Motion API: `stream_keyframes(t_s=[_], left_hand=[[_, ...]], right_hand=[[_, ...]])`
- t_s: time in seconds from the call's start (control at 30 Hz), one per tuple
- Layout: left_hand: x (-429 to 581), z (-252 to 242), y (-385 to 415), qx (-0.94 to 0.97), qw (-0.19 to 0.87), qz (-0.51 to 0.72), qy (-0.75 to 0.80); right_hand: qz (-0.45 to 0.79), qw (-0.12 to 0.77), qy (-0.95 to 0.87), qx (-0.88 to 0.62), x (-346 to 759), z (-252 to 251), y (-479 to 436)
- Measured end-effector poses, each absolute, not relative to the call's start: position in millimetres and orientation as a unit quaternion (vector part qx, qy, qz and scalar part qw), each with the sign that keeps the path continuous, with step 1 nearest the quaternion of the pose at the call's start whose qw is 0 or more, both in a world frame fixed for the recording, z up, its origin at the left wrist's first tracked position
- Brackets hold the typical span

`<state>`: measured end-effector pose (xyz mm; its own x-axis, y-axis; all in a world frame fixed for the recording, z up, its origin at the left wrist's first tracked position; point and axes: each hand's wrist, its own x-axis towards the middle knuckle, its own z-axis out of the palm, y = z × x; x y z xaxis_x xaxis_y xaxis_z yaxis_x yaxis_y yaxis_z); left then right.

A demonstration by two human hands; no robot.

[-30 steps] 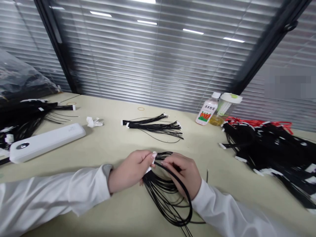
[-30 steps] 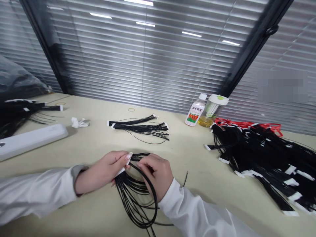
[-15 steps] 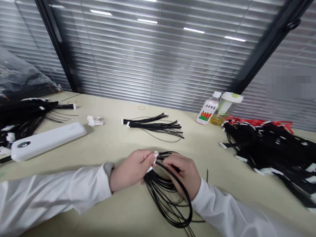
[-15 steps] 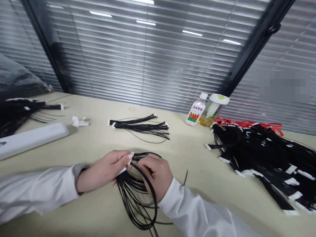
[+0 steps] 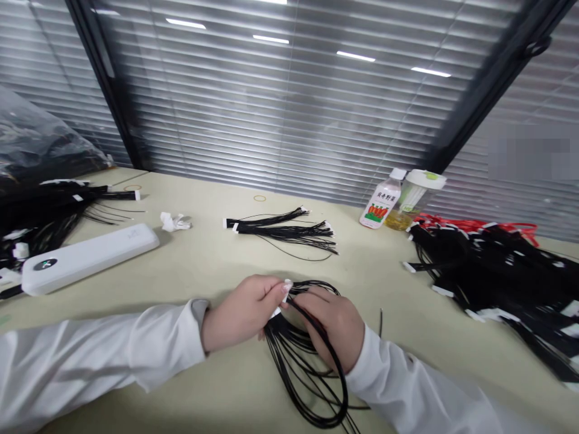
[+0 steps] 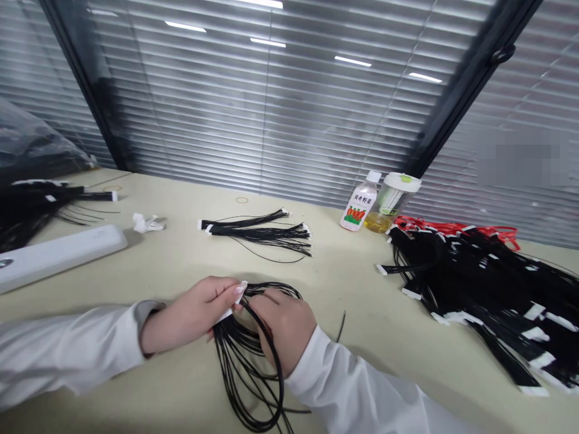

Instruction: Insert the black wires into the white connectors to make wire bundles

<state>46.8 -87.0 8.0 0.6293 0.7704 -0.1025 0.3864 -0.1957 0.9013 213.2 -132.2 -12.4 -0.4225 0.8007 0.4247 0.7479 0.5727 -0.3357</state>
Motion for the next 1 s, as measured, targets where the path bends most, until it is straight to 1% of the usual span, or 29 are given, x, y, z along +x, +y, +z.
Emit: stream_keyframes(t_s=[0.17,0.3,0.47,0.6,0.7,0.77,0.93,1.0], left_hand=[[47,8,-87,0.736,0.509,0.203,0.398],[47,6,-87,0.726,0.522,0.212,0.394],[48,5,-87,0.697,0.547,0.252,0.389],[48,5,-85,0.665,0.555,0.281,0.414],[47,5,-80,0.649,0.547,0.301,0.433],[47,5,-78,0.638,0.542,0.313,0.449],[47,6,-75,0.63,0.529,0.331,0.462],[47,6,-76,0.632,0.526,0.332,0.461]], right_hand=[[0.021,0.293,-0.828,-0.477,210,-12,-135],[0.04,0.316,-0.804,-0.502,210,-12,-136],[0.062,0.362,-0.774,-0.515,212,-9,-135],[0.006,0.404,-0.775,-0.485,216,-1,-135],[-0.033,0.41,-0.778,-0.475,220,5,-137],[-0.012,0.398,-0.783,-0.477,221,8,-140],[0.118,0.357,-0.789,-0.486,215,2,-146],[0.152,0.332,-0.795,-0.485,212,-1,-145]])
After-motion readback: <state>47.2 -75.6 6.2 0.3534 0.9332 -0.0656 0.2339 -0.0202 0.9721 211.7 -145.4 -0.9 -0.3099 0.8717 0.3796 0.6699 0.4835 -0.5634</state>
